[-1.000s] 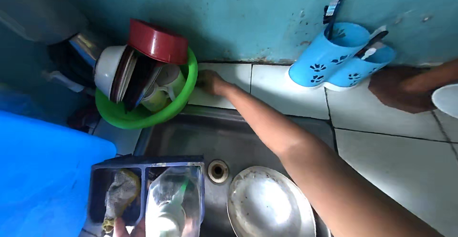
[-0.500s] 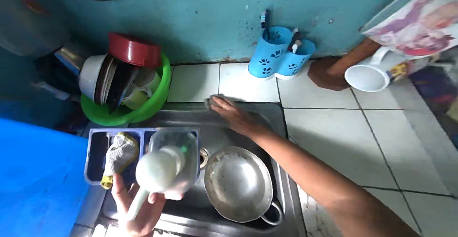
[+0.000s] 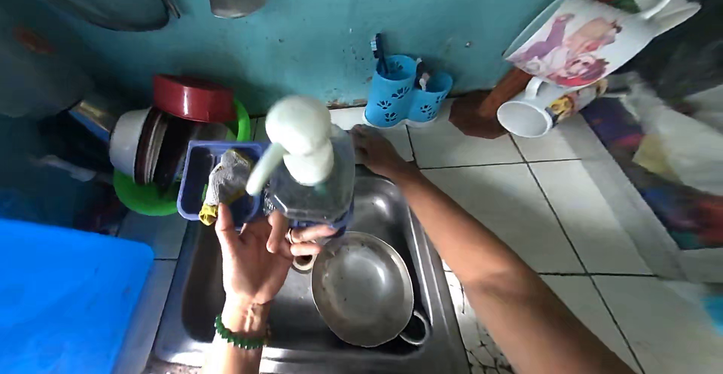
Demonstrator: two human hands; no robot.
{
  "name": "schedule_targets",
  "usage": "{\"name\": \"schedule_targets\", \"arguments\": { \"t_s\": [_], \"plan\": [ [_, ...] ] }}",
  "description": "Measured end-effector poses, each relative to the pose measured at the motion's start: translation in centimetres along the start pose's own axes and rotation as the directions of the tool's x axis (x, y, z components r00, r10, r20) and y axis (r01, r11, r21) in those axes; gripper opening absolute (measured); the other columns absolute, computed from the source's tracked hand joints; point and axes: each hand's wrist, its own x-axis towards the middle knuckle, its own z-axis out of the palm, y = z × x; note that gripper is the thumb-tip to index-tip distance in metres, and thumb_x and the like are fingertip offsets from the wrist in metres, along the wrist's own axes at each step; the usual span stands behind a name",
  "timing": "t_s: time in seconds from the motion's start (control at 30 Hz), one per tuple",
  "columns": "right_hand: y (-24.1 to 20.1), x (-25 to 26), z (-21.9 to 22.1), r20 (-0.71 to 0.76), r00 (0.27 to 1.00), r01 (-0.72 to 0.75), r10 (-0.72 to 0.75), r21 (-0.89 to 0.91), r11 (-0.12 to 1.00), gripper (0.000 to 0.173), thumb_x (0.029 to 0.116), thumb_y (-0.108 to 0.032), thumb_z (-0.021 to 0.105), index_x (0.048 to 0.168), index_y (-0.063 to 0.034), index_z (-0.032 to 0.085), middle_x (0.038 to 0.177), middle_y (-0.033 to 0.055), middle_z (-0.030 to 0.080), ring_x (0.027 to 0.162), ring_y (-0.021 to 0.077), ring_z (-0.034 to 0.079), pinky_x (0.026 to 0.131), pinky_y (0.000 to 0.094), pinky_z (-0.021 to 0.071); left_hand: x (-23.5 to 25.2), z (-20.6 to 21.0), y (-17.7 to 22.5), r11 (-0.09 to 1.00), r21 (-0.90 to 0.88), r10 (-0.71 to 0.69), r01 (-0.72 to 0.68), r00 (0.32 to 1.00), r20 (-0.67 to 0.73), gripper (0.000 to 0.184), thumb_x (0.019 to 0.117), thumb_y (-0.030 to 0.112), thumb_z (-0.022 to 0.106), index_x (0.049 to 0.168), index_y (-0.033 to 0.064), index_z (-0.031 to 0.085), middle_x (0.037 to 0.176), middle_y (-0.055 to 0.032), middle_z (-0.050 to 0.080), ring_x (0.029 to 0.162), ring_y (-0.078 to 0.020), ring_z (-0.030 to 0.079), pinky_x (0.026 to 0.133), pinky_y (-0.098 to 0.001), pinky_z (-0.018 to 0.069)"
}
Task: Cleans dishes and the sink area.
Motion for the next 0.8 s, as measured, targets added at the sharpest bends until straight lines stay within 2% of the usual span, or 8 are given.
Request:
{"name": "schedule_targets", "arguments": {
  "t_s": [0.03, 0.1, 0.23, 0.33, 0.43, 0.57, 0.73, 0.8],
  "plan": [
    [0.6, 0.6, 2.1, -0.132, 0.986, 0.120, -0.099, 0.162, 0.979, 0.035, 0.1003, -0.001, 0.053, 0.131, 0.0135, 0.061, 0.142, 0.0350, 0.054, 0.136, 0.0491, 0.050, 0.118, 0.0550, 0.0347, 0.8, 0.3, 0.2, 1.000, 0.008, -0.007, 0.007, 1.000, 0.014, 0.077, 0.0925, 0.077, 0.042, 0.093, 0.0066, 0.074, 0.090, -0.0112, 0.074, 0.093, -0.0300, 0.076, 0.084, -0.0447, 0.0630],
    [-1.7, 0.0, 1.8, -0.085, 0.988, 0.155, -0.132, 0.373, 0.915, 0.032, 0.0959, 0.000, 0.063, 0.125, 0.0139, 0.064, 0.133, 0.0328, 0.061, 0.127, 0.0452, 0.058, 0.111, 0.0551, 0.0423, 2.4, 1.1, 0.4, 1.000, 0.029, 0.006, -0.006, 1.000, 0.022, 0.076, 0.0918, 0.076, 0.044, 0.095, 0.0075, 0.075, 0.085, -0.0086, 0.073, 0.089, -0.0275, 0.076, 0.083, -0.0438, 0.0632],
    [-2.0, -2.0, 4.2, -0.055, 0.958, 0.279, -0.280, 0.391, 0.877, 0.029, 0.0908, -0.006, 0.071, 0.117, 0.0049, 0.068, 0.111, 0.0216, 0.070, 0.107, 0.0319, 0.068, 0.096, 0.0507, 0.0537, 6.0, 2.5, 0.6, 0.998, 0.044, 0.051, -0.050, 0.999, -0.010, 0.083, 0.0956, 0.079, 0.028, 0.097, 0.0074, 0.070, 0.081, -0.0077, 0.069, 0.083, -0.0274, 0.074, 0.078, -0.0475, 0.0640],
    [0.3, -4.2, 3.6, 0.007, 0.938, 0.331, -0.347, 0.276, 0.902, 0.024, 0.0968, 0.003, 0.060, 0.117, 0.0021, 0.072, 0.122, 0.0206, 0.070, 0.116, 0.0337, 0.066, 0.104, 0.0503, 0.0510, 8.8, 2.6, 0.5, 0.994, 0.088, 0.070, -0.069, 0.998, -0.005, 0.086, 0.0971, 0.078, 0.013, 0.087, 0.0111, 0.065, 0.072, -0.0034, 0.063, 0.076, -0.0223, 0.071, 0.076, -0.0437, 0.0635],
    [2.9, -6.6, 2.1, 0.026, 0.974, 0.213, -0.223, 0.210, 0.954, 0.038, 0.0964, 0.007, 0.056, 0.130, -0.0024, 0.070, 0.148, 0.0195, 0.056, 0.137, 0.0355, 0.055, 0.115, 0.0504, 0.0427, 11.1, 1.9, -0.2, 0.971, 0.237, 0.043, -0.040, 0.999, -0.009, 0.083, 0.0958, 0.079, 0.005, 0.073, 0.0164, 0.054, 0.069, 0.0001, 0.055, 0.073, -0.0153, 0.067, 0.071, -0.0343, 0.0618],
    [2.9, -7.9, 2.4, -0.112, 0.994, 0.027, -0.006, 0.187, 0.982, 0.037, 0.0988, 0.003, 0.055, 0.133, -0.0034, 0.068, 0.150, 0.0205, 0.054, 0.138, 0.0360, 0.053, 0.115, 0.0510, 0.0425, 17.0, -0.5, -1.4, 0.998, 0.046, 0.046, -0.041, 0.993, -0.109, 0.083, 0.0977, 0.075, 0.001, 0.078, 0.0156, 0.056, 0.065, -0.0027, 0.061, 0.071, -0.0238, 0.070, 0.076, -0.0451, 0.0631],
    [2.7, -7.6, 4.0, -0.193, 0.981, 0.031, -0.001, 0.148, 0.988, 0.034, 0.0997, 0.001, 0.054, 0.128, -0.0044, 0.072, 0.146, 0.0202, 0.058, 0.137, 0.0368, 0.055, 0.114, 0.0527, 0.0428, 21.8, -3.6, -2.3, 0.997, 0.065, 0.055, -0.040, 0.968, -0.246, 0.073, 0.1010, 0.071, 0.002, 0.094, 0.0173, 0.051, 0.063, -0.0004, 0.052, 0.065, -0.0218, 0.064, 0.072, -0.0446, 0.0619],
    [2.9, -7.6, 4.2, -0.208, 0.978, 0.048, -0.018, 0.140, 0.989, 0.034, 0.0989, 0.002, 0.055, 0.127, -0.0043, 0.073, 0.146, 0.0208, 0.058, 0.136, 0.0381, 0.055, 0.114, 0.0530, 0.0434, 23.1, -4.7, -2.6, 0.997, 0.068, 0.057, -0.040, 0.962, -0.268, 0.072, 0.1009, 0.070, 0.002, 0.093, 0.0177, 0.051, 0.062, 0.0004, 0.051, 0.063, -0.0204, 0.063, 0.073, -0.0446, 0.0618]
  ]
}}
